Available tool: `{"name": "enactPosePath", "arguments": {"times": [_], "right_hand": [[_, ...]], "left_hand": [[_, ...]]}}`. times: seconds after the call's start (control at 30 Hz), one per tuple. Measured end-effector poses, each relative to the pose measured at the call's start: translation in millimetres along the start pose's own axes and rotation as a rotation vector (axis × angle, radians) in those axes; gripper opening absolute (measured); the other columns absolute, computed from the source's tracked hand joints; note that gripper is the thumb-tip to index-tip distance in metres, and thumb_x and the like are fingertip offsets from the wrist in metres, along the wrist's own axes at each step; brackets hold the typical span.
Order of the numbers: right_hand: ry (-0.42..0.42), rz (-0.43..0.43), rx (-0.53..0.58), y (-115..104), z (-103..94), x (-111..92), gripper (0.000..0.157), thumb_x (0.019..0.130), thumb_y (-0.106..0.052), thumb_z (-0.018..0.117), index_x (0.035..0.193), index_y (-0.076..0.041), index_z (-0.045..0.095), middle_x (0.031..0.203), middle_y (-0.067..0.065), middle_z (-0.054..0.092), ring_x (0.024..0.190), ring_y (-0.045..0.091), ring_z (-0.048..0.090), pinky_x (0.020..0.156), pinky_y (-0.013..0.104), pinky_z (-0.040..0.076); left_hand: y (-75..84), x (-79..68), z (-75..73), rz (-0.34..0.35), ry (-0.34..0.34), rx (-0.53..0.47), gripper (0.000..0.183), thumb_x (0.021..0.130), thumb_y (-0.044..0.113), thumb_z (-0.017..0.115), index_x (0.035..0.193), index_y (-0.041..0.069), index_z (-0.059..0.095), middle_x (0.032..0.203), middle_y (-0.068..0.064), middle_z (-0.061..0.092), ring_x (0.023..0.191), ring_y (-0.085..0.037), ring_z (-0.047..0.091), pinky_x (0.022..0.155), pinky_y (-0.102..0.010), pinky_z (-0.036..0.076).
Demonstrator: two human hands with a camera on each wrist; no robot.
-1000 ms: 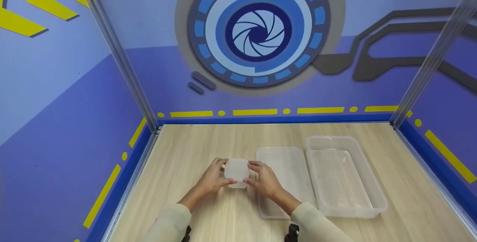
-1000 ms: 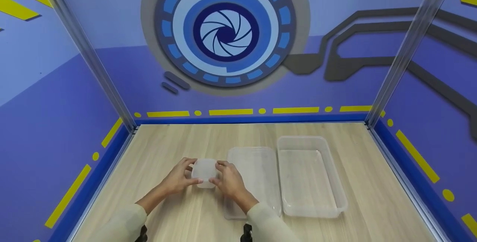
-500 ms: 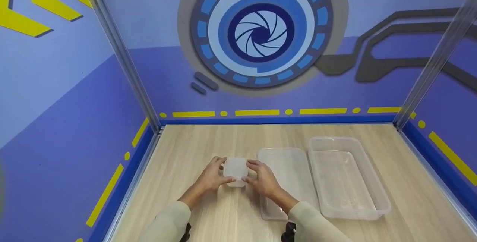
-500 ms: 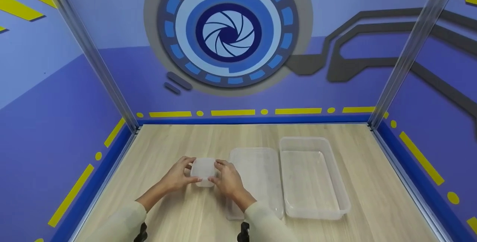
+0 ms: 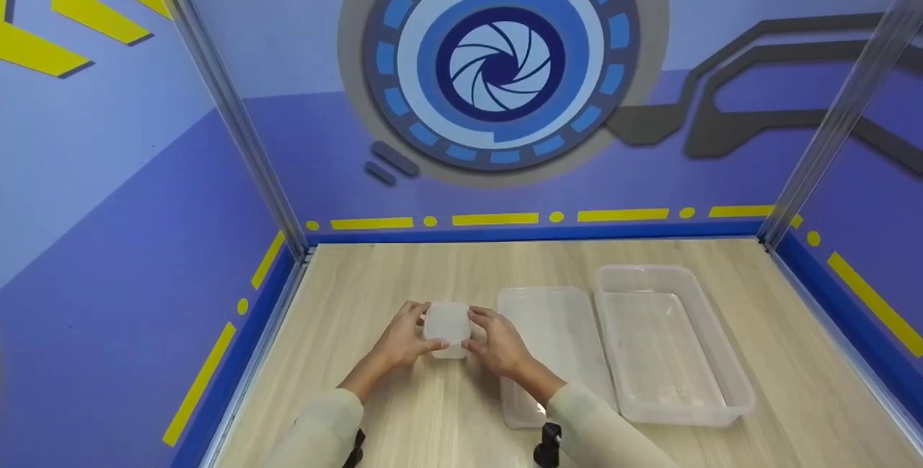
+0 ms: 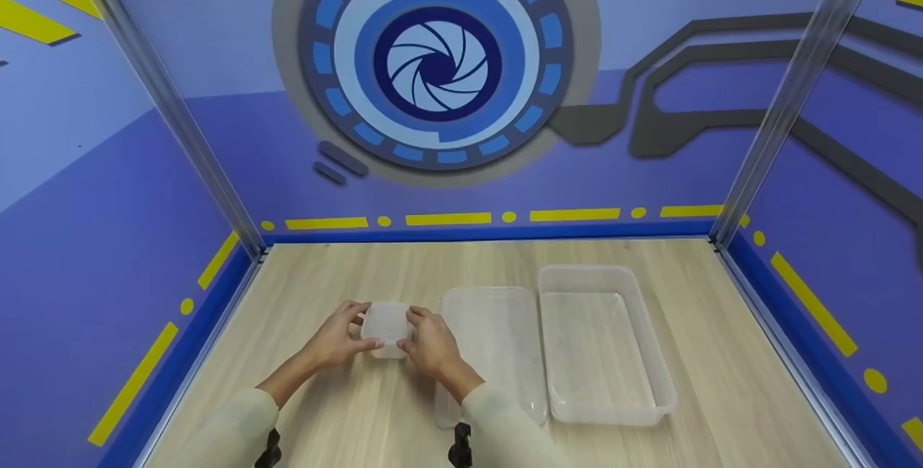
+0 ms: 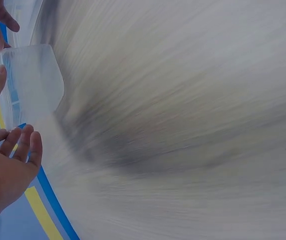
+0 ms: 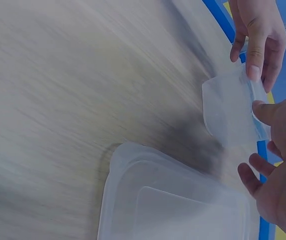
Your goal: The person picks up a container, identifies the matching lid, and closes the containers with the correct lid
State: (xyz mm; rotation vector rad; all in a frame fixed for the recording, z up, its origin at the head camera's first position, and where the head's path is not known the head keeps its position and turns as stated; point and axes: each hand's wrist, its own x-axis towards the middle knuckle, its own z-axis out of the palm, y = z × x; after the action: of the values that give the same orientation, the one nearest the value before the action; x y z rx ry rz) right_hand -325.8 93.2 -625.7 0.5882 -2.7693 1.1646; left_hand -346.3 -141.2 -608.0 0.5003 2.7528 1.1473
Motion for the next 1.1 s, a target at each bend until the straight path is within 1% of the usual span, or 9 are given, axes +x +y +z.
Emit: {"name": "enactPosePath", "arguments": {"times": [0.2, 0.4, 0.47, 0.53, 0.63, 0.7, 0.77, 0.9, 1.1], "right_hand": [[0.001, 0.012, 0.015, -1.6, -0.8, 1.6, 0.056, 0.097, -0.010, 0.077, 0.144, 0.012, 0.057, 0.153, 0.024, 0.054, 0.141, 0.045, 0.051, 0.116, 0.058, 0.041], [-0.001, 0.002, 0.027, -1.2, -6.6, 0.6, 0.055, 0.096, -0.009, 0.078, 0.143, 0.011, 0.058, 0.150, 0.026, 0.055, 0.140, 0.047, 0.052, 0.115, 0.060, 0.041], [0.001, 0.007, 0.042, -1.9, -8.8, -0.5, 0.053, 0.096, -0.010, 0.077, 0.142, 0.009, 0.059, 0.147, 0.027, 0.057, 0.137, 0.047, 0.055, 0.113, 0.060, 0.043], [0.004, 0.013, 0.061, -2.8, -11.8, -2.1, 0.051, 0.097, -0.011, 0.077, 0.140, 0.008, 0.060, 0.144, 0.027, 0.059, 0.133, 0.047, 0.058, 0.110, 0.060, 0.046], [0.005, 0.022, 0.083, -3.4, -17.6, -5.0, 0.050, 0.098, -0.014, 0.076, 0.140, 0.007, 0.060, 0.142, 0.026, 0.060, 0.128, 0.046, 0.061, 0.105, 0.060, 0.050], [0.005, 0.025, 0.083, -3.0, -22.2, -7.2, 0.049, 0.099, -0.016, 0.075, 0.140, 0.006, 0.060, 0.142, 0.025, 0.061, 0.127, 0.045, 0.061, 0.104, 0.060, 0.051], [0.004, 0.021, 0.072, -2.0, -27.5, -9.4, 0.049, 0.099, -0.018, 0.073, 0.141, 0.006, 0.060, 0.142, 0.025, 0.061, 0.127, 0.044, 0.061, 0.105, 0.059, 0.051], [-0.001, -0.005, 0.036, 0.7, -40.2, -13.4, 0.049, 0.101, -0.020, 0.071, 0.141, 0.005, 0.060, 0.141, 0.024, 0.062, 0.127, 0.043, 0.062, 0.106, 0.059, 0.051], [-0.002, -0.060, 0.007, 3.2, -61.0, -19.3, 0.051, 0.103, -0.025, 0.070, 0.143, 0.005, 0.059, 0.142, 0.023, 0.062, 0.127, 0.042, 0.062, 0.106, 0.059, 0.050]], "left_hand": [[-1.1, 1.9, 0.6, 0.000, 0.008, -0.015, 0.083, 0.092, 0.027, 0.086, 0.155, -0.006, 0.043, 0.145, -0.018, 0.051, 0.131, -0.039, 0.057, 0.102, -0.052, 0.054], [3.1, 1.4, -1.0, 0.010, -0.003, -0.015, 0.086, 0.093, 0.027, 0.085, 0.156, -0.008, 0.039, 0.147, -0.021, 0.048, 0.133, -0.043, 0.055, 0.103, -0.055, 0.053], [5.0, 0.7, -2.3, -0.006, -0.012, -0.013, 0.088, 0.093, 0.028, 0.086, 0.157, -0.007, 0.038, 0.147, -0.022, 0.046, 0.134, -0.044, 0.054, 0.104, -0.055, 0.052], [7.6, -0.1, -4.2, -0.038, -0.024, -0.009, 0.091, 0.092, 0.031, 0.087, 0.159, -0.005, 0.036, 0.148, -0.022, 0.045, 0.135, -0.043, 0.053, 0.106, -0.056, 0.051], [11.1, -0.5, -6.0, -0.081, -0.023, 0.012, 0.097, 0.090, 0.038, 0.087, 0.161, -0.003, 0.034, 0.149, -0.023, 0.043, 0.135, -0.041, 0.051, 0.109, -0.059, 0.048], [14.3, -0.6, -6.7, -0.095, -0.015, 0.036, 0.099, 0.090, 0.044, 0.085, 0.162, -0.001, 0.034, 0.150, -0.023, 0.042, 0.135, -0.039, 0.049, 0.109, -0.060, 0.046], [18.7, -0.7, -7.0, -0.085, 0.003, 0.058, 0.098, 0.091, 0.048, 0.083, 0.162, -0.001, 0.035, 0.150, -0.024, 0.042, 0.135, -0.039, 0.048, 0.109, -0.061, 0.045], [32.5, -0.3, -6.1, -0.039, 0.023, 0.084, 0.095, 0.093, 0.053, 0.078, 0.161, 0.001, 0.037, 0.154, -0.022, 0.041, 0.140, -0.040, 0.045, 0.112, -0.062, 0.043], [58.3, 1.6, -1.9, 0.037, 0.025, 0.101, 0.090, 0.096, 0.058, 0.072, 0.162, 0.007, 0.039, 0.158, -0.017, 0.041, 0.146, -0.039, 0.042, 0.115, -0.061, 0.041]]}}
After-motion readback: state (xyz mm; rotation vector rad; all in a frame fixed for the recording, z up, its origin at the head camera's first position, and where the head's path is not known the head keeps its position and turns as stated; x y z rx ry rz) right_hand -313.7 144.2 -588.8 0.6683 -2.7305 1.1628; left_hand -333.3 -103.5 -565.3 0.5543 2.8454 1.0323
